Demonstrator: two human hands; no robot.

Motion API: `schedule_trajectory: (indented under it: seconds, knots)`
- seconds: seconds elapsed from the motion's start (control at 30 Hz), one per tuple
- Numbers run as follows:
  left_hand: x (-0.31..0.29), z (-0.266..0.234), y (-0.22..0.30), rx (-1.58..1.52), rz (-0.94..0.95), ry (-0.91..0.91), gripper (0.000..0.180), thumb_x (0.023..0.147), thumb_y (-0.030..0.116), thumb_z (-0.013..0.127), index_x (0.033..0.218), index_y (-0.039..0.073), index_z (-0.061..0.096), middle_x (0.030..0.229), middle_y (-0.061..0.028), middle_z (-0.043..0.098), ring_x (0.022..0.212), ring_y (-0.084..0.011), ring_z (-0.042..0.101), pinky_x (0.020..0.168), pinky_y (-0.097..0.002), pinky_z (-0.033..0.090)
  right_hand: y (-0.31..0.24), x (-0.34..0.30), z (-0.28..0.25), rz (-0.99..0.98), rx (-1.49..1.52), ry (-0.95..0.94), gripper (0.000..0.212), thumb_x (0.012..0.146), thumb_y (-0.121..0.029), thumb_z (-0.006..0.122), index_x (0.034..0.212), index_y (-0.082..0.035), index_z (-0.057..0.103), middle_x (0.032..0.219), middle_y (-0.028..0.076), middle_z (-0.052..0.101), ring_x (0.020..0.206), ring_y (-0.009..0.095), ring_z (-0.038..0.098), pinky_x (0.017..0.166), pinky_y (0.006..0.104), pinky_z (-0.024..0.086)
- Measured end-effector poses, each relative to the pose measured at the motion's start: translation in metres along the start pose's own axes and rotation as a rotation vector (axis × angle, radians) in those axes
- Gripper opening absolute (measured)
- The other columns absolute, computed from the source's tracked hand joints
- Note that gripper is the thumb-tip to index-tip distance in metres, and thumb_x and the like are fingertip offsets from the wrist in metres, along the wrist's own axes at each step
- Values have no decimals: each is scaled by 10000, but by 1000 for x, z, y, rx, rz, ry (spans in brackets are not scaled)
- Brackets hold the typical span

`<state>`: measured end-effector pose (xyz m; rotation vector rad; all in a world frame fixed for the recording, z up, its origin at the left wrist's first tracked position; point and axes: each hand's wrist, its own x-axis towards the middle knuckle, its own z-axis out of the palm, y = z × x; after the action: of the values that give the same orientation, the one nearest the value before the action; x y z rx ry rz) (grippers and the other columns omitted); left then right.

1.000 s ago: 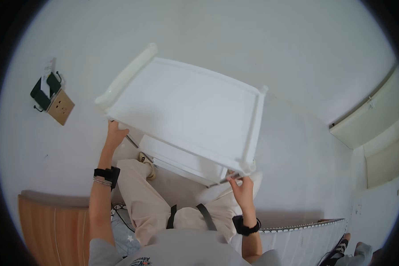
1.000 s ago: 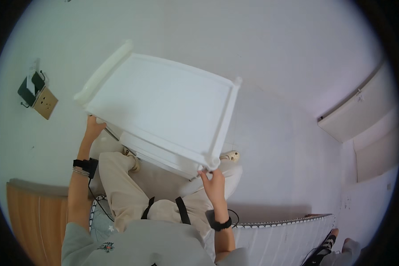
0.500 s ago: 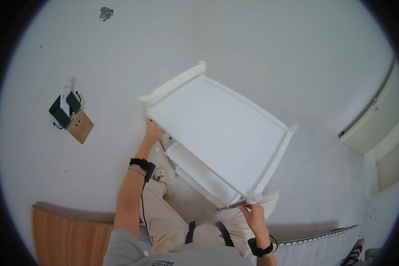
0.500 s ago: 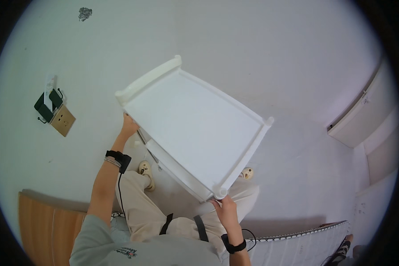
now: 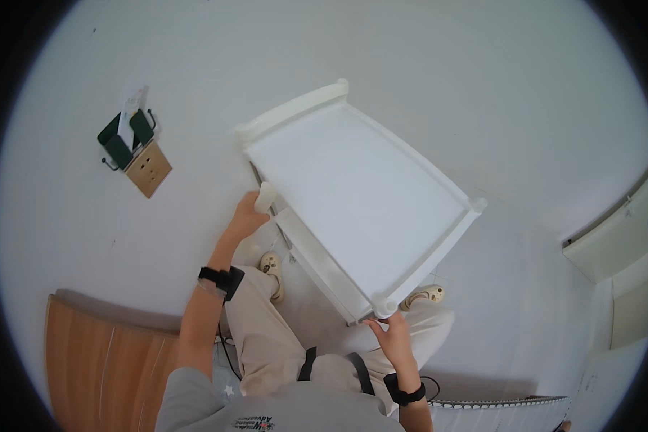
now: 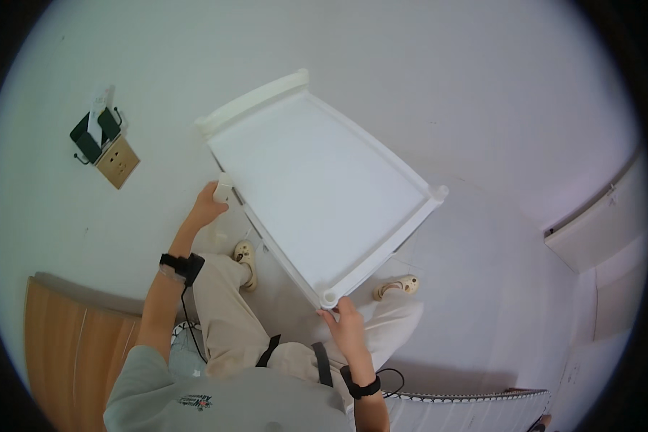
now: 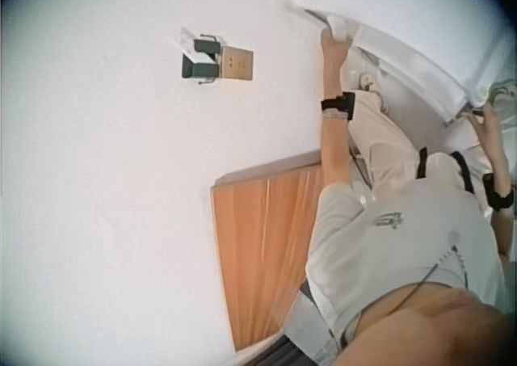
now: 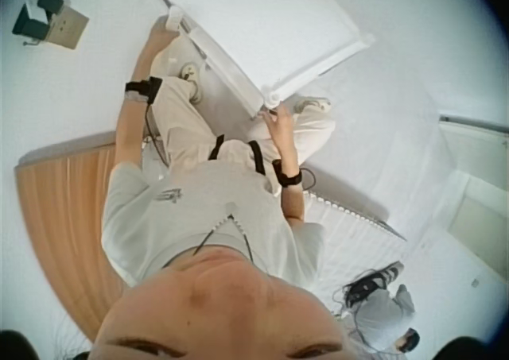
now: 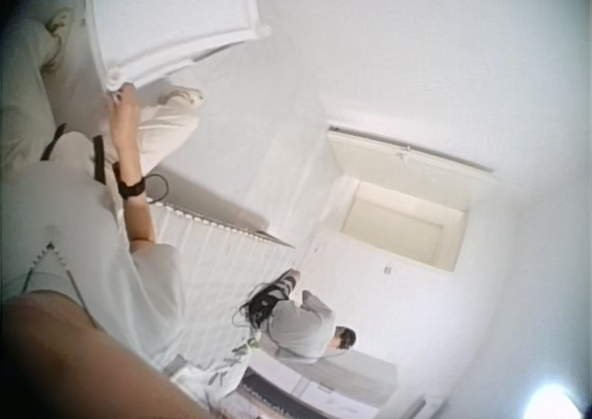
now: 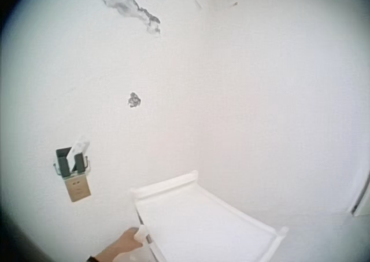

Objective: Attaching white plastic guards to the metal legs of a small shelving unit.

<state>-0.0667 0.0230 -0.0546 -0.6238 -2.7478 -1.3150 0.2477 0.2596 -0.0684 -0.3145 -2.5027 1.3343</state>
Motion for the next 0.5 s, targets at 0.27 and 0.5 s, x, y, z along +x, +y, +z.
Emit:
schedule_trajectory:
  seconds: [0.27,0.5]
  knots:
    - [-92,-63,83,-461,-108,93,284,732,40,589,995,5,489,813,-36,538,712,-105,540,615,-233,437,-3,-9,-45,-37,144,169,199,751,-10,551,946,-9,512,924,131,546,784,231,565,727,324,438]
    - [-139,-122,165,-990,441,516,272,787,170,576,979,61,418,718,15,423,637,-86,403,710,-296,383,-44,13,-98,-280,-31,385,97,773,22,484,844,-4,545,836,129,568,772,239,561,722,303,433]
